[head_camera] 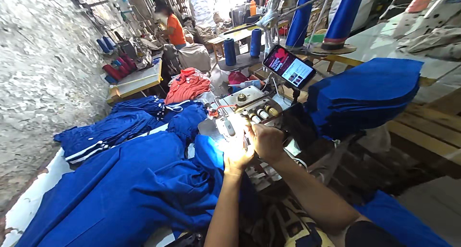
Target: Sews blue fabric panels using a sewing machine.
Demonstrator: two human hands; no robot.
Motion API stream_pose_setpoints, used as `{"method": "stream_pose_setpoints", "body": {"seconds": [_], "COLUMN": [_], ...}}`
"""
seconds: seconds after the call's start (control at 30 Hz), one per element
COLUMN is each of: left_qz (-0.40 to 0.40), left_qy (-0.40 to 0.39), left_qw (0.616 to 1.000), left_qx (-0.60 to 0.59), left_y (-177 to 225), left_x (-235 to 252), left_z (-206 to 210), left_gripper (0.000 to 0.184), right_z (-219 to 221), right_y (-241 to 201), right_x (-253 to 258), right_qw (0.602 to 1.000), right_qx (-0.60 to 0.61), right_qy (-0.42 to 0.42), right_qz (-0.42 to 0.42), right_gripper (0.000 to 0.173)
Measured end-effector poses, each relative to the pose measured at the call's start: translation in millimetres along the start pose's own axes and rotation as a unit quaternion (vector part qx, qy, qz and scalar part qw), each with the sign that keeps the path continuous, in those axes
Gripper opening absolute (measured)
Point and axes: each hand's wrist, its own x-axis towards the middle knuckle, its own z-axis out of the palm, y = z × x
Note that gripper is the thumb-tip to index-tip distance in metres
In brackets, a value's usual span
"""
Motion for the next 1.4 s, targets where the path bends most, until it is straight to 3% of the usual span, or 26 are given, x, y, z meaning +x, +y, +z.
{"method": "stream_pose_setpoints", "body": {"seconds": [0.03,0.27,0.43,0.57,0.7,0.87,1.07,1.17,1.23,1.33,1.4], "left_qz": [-0.009,-0.026,-0.021,-0.039,-0.032,-0.061,-0.065,-0.062,-0.056,-0.068,-0.037], "left_qy": [-0.007,-0.027,-0.023,-0.044,-0.035,-0.075,-0.071,-0.073,-0.054,-0.031,0.024], "left_qw": [1.0,0.999,1.0,0.998,0.999,0.995,0.995,0.995,0.997,0.997,0.999], "left_qx": [-0.004,-0.006,0.001,0.0,-0.003,0.006,0.006,0.0,-0.011,-0.014,-0.004], "left_y": [0.4,1.9,-0.7,2.5,4.0,6.9,8.6,8.6,6.3,5.0,3.6], "left_x": [0.1,0.7,1.7,0.5,-0.4,1.2,1.6,0.8,-0.6,-6.8,-11.3], "left_z": [-0.7,-2.5,0.0,-5.0,-6.7,-10.2,-10.8,-11.7,-9.6,-8.2,-3.9], "left_gripper": [0.052,0.053,0.06,0.058,0.059,0.06,0.061,0.064,0.058,0.041,0.032], "right_z": [-3.8,-8.7,2.2,-6.7,-15.2,-17.4,-5.3,-4.2,-3.5,-4.4,-0.9], "right_y": [0.4,-2.6,-2.7,-7.0,-4.9,-7.1,-3.7,3.1,10.6,15.3,14.4], "right_x": [-0.4,3.0,4.8,7.3,7.2,10.9,10.6,11.1,14.3,19.4,20.2], "right_qw": [1.0,1.0,0.999,0.997,0.999,0.994,0.996,0.999,0.996,0.989,0.989], "right_qx": [0.004,0.002,-0.03,-0.041,-0.021,-0.043,-0.057,-0.024,0.017,0.022,-0.001], "right_qy": [-0.014,-0.028,-0.017,-0.064,-0.05,-0.098,-0.074,0.003,0.011,-0.05,-0.046], "right_qz": [0.007,0.003,0.008,0.023,0.007,0.003,0.003,-0.046,-0.091,-0.134,-0.14], "right_gripper": [0.021,0.016,0.037,0.04,0.029,0.021,0.038,0.035,0.027,0.035,0.03]}}
